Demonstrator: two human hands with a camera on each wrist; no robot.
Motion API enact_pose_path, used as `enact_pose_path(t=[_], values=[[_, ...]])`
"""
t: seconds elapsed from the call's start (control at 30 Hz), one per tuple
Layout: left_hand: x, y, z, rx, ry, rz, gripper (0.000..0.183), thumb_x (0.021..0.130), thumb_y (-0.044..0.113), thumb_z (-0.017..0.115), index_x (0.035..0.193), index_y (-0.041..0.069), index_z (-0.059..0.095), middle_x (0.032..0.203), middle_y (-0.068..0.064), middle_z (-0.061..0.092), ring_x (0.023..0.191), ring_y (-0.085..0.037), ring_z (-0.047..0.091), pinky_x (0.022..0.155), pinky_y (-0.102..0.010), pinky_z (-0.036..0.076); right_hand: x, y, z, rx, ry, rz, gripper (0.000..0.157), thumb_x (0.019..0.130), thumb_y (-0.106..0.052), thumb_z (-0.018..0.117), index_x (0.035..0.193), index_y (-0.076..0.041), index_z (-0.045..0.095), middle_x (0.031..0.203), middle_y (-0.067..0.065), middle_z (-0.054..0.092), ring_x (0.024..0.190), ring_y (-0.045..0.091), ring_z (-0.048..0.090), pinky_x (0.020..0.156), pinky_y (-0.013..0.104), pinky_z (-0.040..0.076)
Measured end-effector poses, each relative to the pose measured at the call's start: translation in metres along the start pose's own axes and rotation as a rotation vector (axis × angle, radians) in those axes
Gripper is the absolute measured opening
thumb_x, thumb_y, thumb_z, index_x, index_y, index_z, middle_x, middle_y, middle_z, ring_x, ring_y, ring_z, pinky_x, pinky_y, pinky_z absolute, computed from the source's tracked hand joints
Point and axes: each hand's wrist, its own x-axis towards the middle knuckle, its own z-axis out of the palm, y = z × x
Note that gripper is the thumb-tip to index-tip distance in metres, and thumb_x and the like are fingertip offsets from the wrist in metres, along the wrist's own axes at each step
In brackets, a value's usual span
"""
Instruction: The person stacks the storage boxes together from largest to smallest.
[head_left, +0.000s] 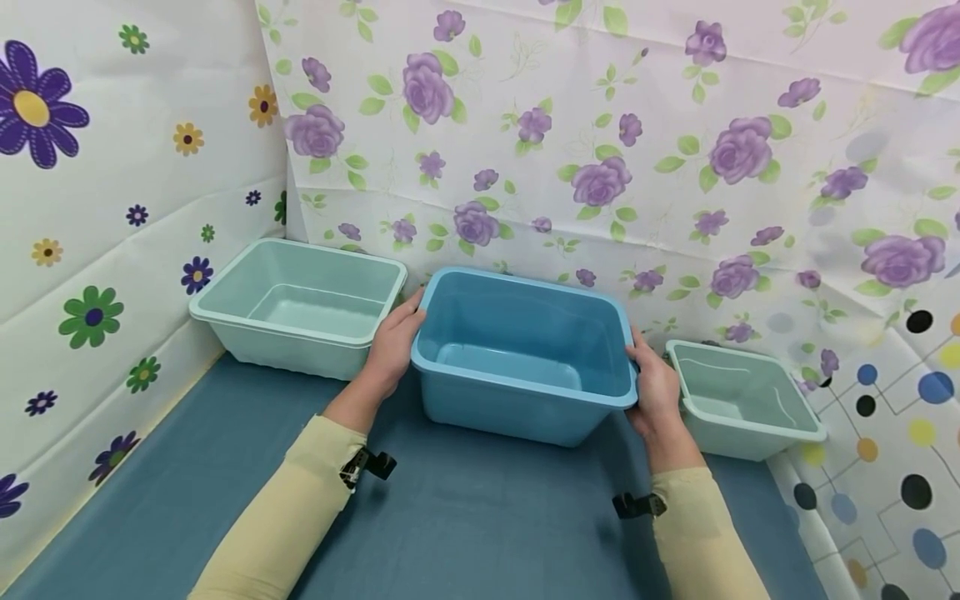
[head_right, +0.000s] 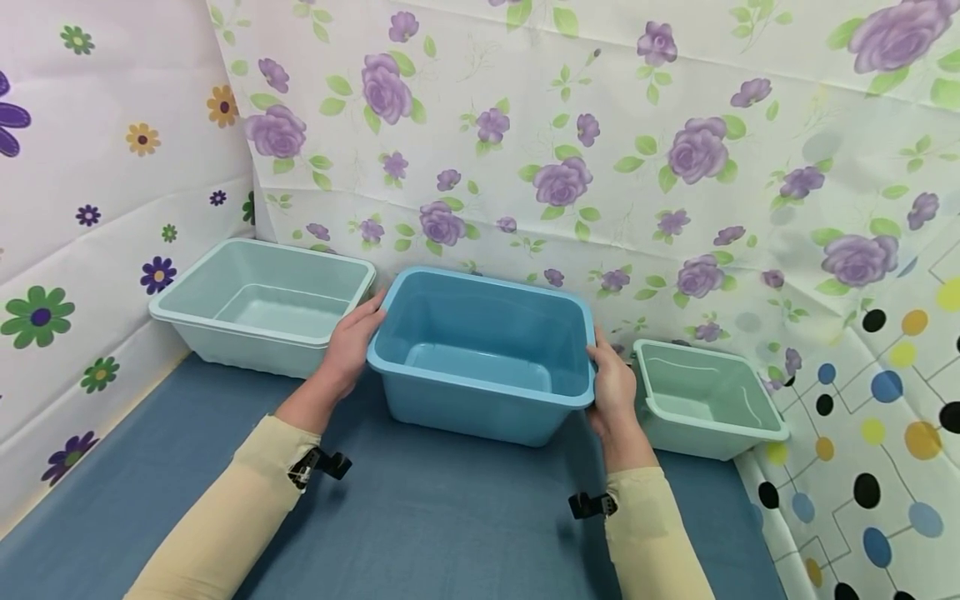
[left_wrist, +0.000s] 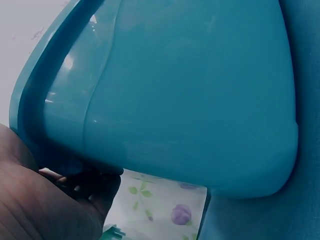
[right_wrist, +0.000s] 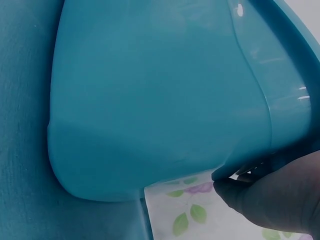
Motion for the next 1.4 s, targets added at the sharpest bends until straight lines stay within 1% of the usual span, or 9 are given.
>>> enact_pose_path(t=[0.13, 0.4, 0.67, 0.87, 0.93, 1.23, 1.4], values=[[-0.003, 0.0, 0.0, -0.012, -0.008, 0.008, 0.058, 0.122, 0.023, 0.04, 0.174, 0.0, 0.029, 0.183, -0.015, 0.024, 0.171, -0.031, 0.015, 0.137, -0.051, 0.017, -0.004, -0.001, 0.0, -0.01, 0.023, 0.004, 0.062, 0.12, -0.02, 0.029, 0.18, -0.019, 0.014, 0.187, -0.006, 0.006, 0.171, 0.014, 0.003, 0.137, 0.039, 0.012], [-0.013, 0.004, -0.001, -0.011, -0.011, -0.004, 0.059, 0.123, 0.025, 0.04, 0.175, -0.001, 0.027, 0.183, -0.015, 0.022, 0.171, -0.032, 0.014, 0.137, -0.051, 0.017, -0.014, -0.004, 0.003, 0.013, 0.053, 0.043, 0.061, 0.122, -0.024, 0.032, 0.18, -0.025, 0.015, 0.187, -0.009, 0.004, 0.171, 0.012, 0.002, 0.137, 0.036, 0.015], [-0.021, 0.004, -0.002, 0.002, -0.016, -0.018, 0.059, 0.123, 0.025, 0.039, 0.175, -0.001, 0.026, 0.184, -0.015, 0.02, 0.171, -0.031, 0.011, 0.137, -0.052, 0.015, -0.023, -0.005, 0.003, 0.042, 0.053, 0.044, 0.06, 0.122, -0.023, 0.033, 0.18, -0.024, 0.017, 0.186, -0.012, 0.004, 0.17, 0.01, 0.002, 0.136, 0.034, 0.016], [-0.026, 0.007, -0.001, -0.012, -0.015, -0.025, 0.059, 0.122, 0.024, 0.04, 0.174, -0.002, 0.027, 0.184, -0.016, 0.02, 0.171, -0.032, 0.01, 0.137, -0.053, 0.015, -0.029, -0.004, 0.005, 0.046, 0.084, 0.049, 0.061, 0.121, -0.021, 0.035, 0.18, -0.02, 0.017, 0.187, -0.011, 0.005, 0.17, 0.01, 0.002, 0.136, 0.034, 0.017], [-0.028, 0.007, -0.002, -0.017, -0.016, -0.024, 0.059, 0.122, 0.023, 0.04, 0.174, -0.002, 0.027, 0.184, -0.017, 0.02, 0.172, -0.033, 0.009, 0.137, -0.053, 0.014, -0.031, -0.004, 0.006, 0.045, 0.092, 0.049, 0.061, 0.121, -0.021, 0.035, 0.179, -0.019, 0.018, 0.186, -0.011, 0.008, 0.17, 0.01, 0.004, 0.136, 0.035, 0.017], [-0.034, 0.008, -0.002, -0.02, -0.021, -0.027, 0.06, 0.122, 0.024, 0.04, 0.175, -0.001, 0.027, 0.184, -0.016, 0.019, 0.172, -0.031, 0.007, 0.137, -0.054, 0.013, -0.038, -0.004, 0.006, 0.026, 0.101, 0.056, 0.061, 0.121, -0.023, 0.036, 0.179, -0.021, 0.02, 0.186, -0.013, 0.008, 0.17, 0.008, 0.004, 0.136, 0.035, 0.018], [-0.037, 0.008, -0.002, -0.026, -0.01, -0.038, 0.059, 0.122, 0.023, 0.041, 0.174, -0.001, 0.028, 0.184, -0.016, 0.021, 0.172, -0.032, 0.008, 0.137, -0.054, 0.014, -0.043, -0.006, 0.006, 0.03, 0.096, 0.06, 0.061, 0.121, -0.023, 0.036, 0.18, -0.022, 0.019, 0.186, -0.014, 0.009, 0.17, 0.009, 0.006, 0.136, 0.036, 0.019]])
